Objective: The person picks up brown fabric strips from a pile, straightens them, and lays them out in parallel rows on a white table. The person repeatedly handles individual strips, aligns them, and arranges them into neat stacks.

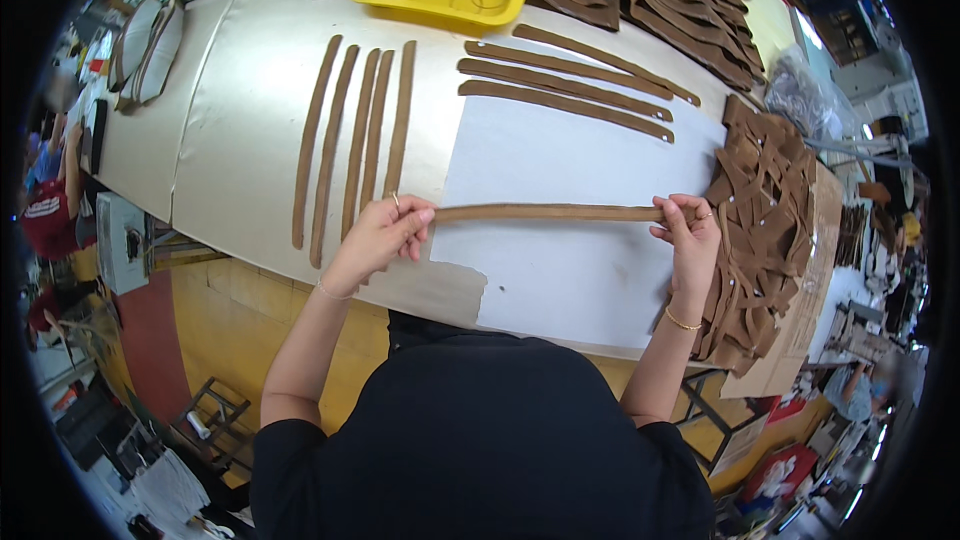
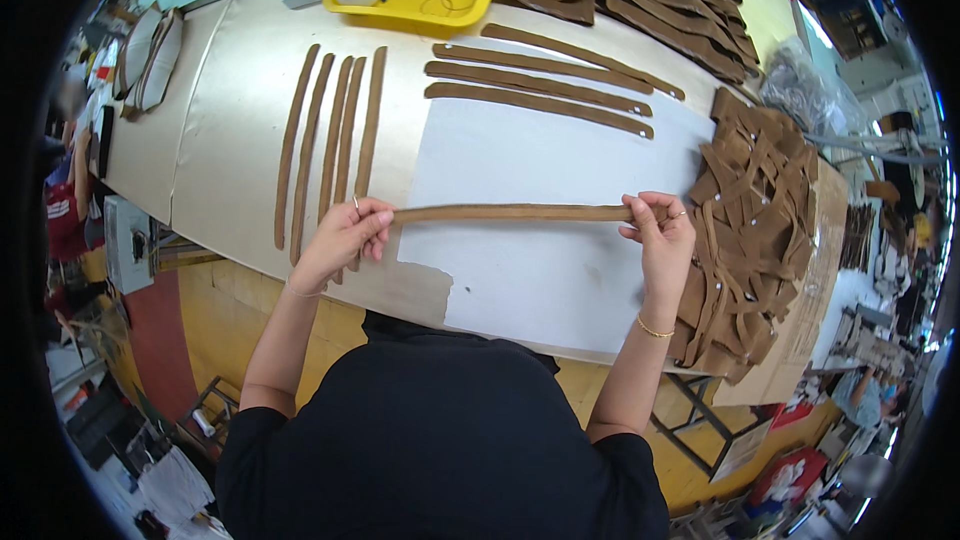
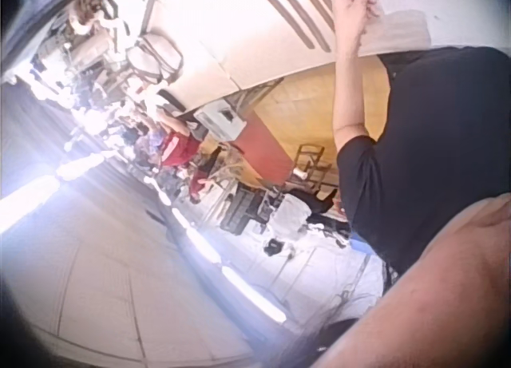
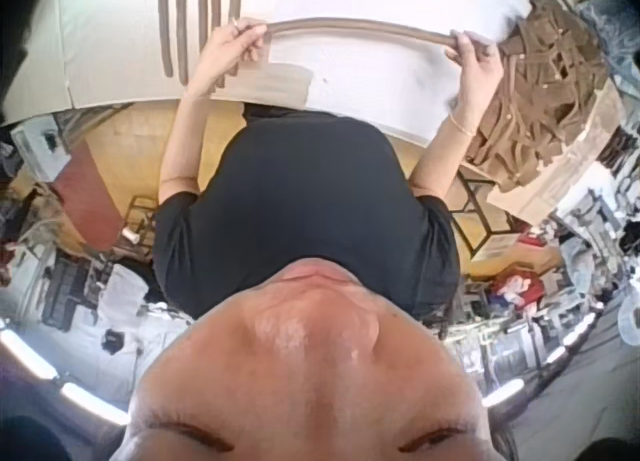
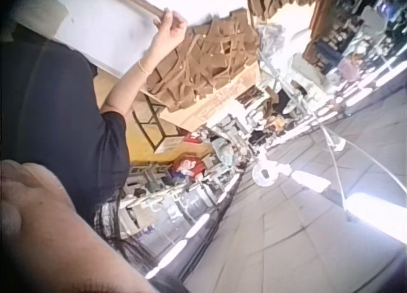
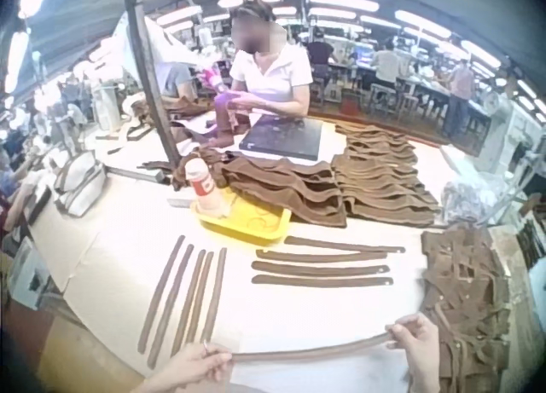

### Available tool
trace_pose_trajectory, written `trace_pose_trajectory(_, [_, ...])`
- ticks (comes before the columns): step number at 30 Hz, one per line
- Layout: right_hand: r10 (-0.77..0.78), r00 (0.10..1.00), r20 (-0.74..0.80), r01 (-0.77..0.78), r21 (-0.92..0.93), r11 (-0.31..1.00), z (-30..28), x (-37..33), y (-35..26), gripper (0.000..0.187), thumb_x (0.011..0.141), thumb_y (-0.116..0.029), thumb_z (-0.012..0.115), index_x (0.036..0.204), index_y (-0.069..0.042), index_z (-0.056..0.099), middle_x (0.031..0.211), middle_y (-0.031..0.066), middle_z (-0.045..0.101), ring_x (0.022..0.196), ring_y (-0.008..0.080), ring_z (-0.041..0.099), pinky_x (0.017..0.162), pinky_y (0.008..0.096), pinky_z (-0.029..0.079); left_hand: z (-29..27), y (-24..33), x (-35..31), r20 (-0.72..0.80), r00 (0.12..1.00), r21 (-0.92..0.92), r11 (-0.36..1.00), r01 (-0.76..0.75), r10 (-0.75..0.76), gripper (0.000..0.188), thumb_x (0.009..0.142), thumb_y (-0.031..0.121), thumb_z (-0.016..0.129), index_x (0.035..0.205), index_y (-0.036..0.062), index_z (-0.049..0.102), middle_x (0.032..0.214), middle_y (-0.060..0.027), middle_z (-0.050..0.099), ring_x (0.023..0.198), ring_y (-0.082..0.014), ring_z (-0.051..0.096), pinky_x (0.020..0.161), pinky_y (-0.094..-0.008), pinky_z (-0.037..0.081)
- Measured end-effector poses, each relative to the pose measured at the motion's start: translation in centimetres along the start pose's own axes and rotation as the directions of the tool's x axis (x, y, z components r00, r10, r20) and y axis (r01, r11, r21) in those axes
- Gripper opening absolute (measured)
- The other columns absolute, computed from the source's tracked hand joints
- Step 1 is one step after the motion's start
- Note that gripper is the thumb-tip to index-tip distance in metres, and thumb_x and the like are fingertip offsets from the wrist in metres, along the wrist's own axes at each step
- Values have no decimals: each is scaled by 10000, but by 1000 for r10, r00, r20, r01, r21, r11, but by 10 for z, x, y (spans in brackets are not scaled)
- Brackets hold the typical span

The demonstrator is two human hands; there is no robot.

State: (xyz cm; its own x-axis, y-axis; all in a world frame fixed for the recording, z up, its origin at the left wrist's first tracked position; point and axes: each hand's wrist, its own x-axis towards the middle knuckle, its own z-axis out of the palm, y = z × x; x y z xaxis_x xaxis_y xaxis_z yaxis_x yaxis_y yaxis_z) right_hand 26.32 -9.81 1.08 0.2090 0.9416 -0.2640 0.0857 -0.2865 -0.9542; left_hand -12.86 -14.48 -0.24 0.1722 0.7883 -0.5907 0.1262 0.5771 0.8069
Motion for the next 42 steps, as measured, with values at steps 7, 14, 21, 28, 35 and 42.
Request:
trace_pose_trajectory(7, [237, 949, 210, -201, -178, 963, -18, -45, 32, 111, 912, -60, 656, 984, 11, 611, 825, 69, 669, 721, 130, 669, 620, 237, 540, -8, 25, 57, -182, 962, 68, 979, -192, 202, 191, 941, 173, 613, 1002, -4, 655, 788, -18, 646, 654, -66, 601, 568, -205, 459])
trace_pose_trajectory(14, [290, 734, 614, -60, -366, 929, 81, -82, 23, 230, 888, -51, 647, 1084, -53, 527, 796, 76, 698, 744, 152, 691, 666, 285, 543, -41, 87, 125, -174, 889, 456, 835, -308, 424, 223, 900, 155, 658, 1038, -18, 679, 841, -46, 683, 689, -88, 610, 632, -236, 489])
trace_pose_trajectory(21, [-71, 480, 874, 263, -66, 963, 208, -89, 52, 144, 935, -120, 575, 1018, -4, 559, 744, 141, 682, 720, 275, 684, 692, 360, 527, -73, 99, 167, -121, 836, 766, 586, -265, 535, 224, 864, 156, 658, 1022, 2, 690, 932, -150, 698, 864, -276, 654, 830, -352, 507])
trace_pose_trajectory(28, [80, 508, 858, 396, -315, 863, 187, -58, -3, 241, 935, -251, 634, 1001, -23, 594, 672, 100, 659, 587, 151, 673, 540, 283, 504, -43, 93, 159, -42, 804, 828, 471, -305, 593, 247, 820, 199, 710, 1002, 32, 694, 956, -140, 592, 939, -300, 608, 857, -385, 490])
trace_pose_trajectory(35, [10, 729, 684, 279, -311, 908, 142, -17, -26, 168, 923, -199, 625, 957, -35, 632, 706, 95, 680, 591, 188, 669, 587, 298, 509, -18, 78, 170, 59, 823, 836, 423, -350, 565, 198, 785, 166, 745, 903, 27, 668, 948, -116, 583, 957, -299, 574, 863, -376, 466])
trace_pose_trajectory(42, [-51, 819, 572, 180, -172, 969, 152, 20, -2, 214, 932, -186, 625, 1053, -10, 634, 782, 69, 676, 700, 115, 667, 634, 254, 529, -6, 83, 160, 33, 852, 787, 512, -344, 522, 123, 821, 83, 664, 915, 6, 645, 967, -165, 643, 887, -319, 624, 808, -419, 489])
